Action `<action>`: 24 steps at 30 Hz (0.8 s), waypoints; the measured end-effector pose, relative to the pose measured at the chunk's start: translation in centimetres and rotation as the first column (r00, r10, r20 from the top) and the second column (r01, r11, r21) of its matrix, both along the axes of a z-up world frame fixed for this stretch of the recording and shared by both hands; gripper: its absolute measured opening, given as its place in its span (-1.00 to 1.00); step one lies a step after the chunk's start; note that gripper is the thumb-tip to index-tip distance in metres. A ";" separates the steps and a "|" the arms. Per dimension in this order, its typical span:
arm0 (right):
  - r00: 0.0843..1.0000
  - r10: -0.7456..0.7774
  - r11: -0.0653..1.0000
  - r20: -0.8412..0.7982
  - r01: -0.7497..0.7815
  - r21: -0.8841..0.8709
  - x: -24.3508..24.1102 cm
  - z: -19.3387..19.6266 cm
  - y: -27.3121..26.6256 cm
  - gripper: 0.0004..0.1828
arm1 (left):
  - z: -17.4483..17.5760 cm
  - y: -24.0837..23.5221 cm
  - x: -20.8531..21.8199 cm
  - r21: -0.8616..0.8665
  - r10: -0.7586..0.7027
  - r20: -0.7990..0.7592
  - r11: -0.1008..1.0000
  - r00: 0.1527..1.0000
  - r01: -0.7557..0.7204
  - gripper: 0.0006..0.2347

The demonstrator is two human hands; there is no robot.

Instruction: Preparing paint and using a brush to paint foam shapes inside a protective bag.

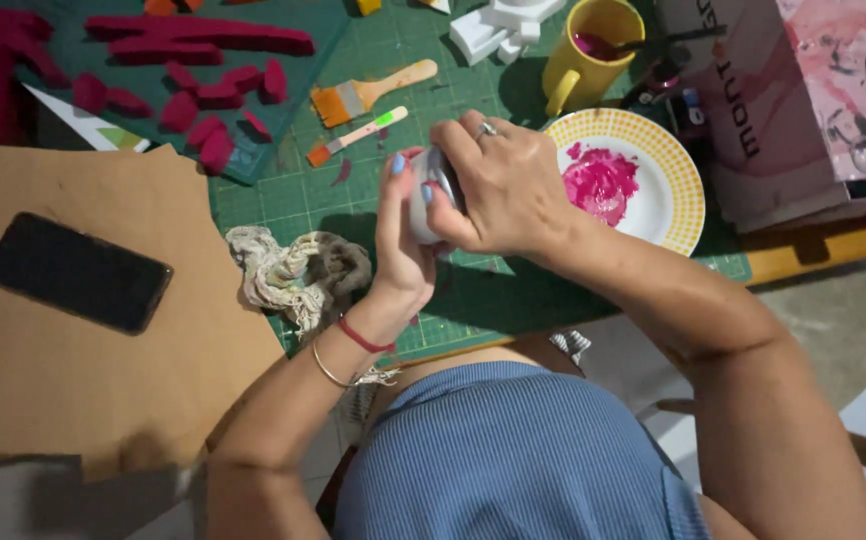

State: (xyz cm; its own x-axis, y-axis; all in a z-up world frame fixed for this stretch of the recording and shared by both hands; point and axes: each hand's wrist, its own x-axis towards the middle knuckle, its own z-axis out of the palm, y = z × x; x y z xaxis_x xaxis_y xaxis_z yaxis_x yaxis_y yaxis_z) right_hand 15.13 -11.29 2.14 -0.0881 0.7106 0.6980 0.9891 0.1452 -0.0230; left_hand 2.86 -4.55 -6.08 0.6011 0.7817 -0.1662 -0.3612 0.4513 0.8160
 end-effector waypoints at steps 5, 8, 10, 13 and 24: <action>0.996 0.042 0.998 0.078 -0.046 0.046 0.5 -0.4 0.8 -0.57 | 1.4 -0.4 0.0 -0.150 0.018 -0.023 0.988 1.000 -0.021 -0.59; 0.991 0.073 0.996 0.109 -0.079 0.051 0.7 -0.3 1.3 -0.55 | 0.7 -0.3 0.5 -0.251 0.022 0.017 0.968 1.000 -0.017 -0.61; 0.990 0.095 0.995 0.102 -0.098 0.028 0.8 -0.2 1.3 -0.51 | -0.2 -0.2 0.7 -0.273 0.013 0.003 0.962 1.000 -0.011 -0.58; 0.992 0.092 0.996 0.092 -0.092 -0.003 1.1 0.6 1.5 -0.53 | 4.0 -0.7 -0.4 -0.223 0.060 -0.050 0.972 0.997 -0.069 -0.55; 0.992 0.103 0.993 0.069 -0.107 0.057 -2.3 3.3 0.5 -0.50 | 3.7 -1.5 -1.0 -0.392 0.280 0.107 0.893 0.954 -0.219 -0.67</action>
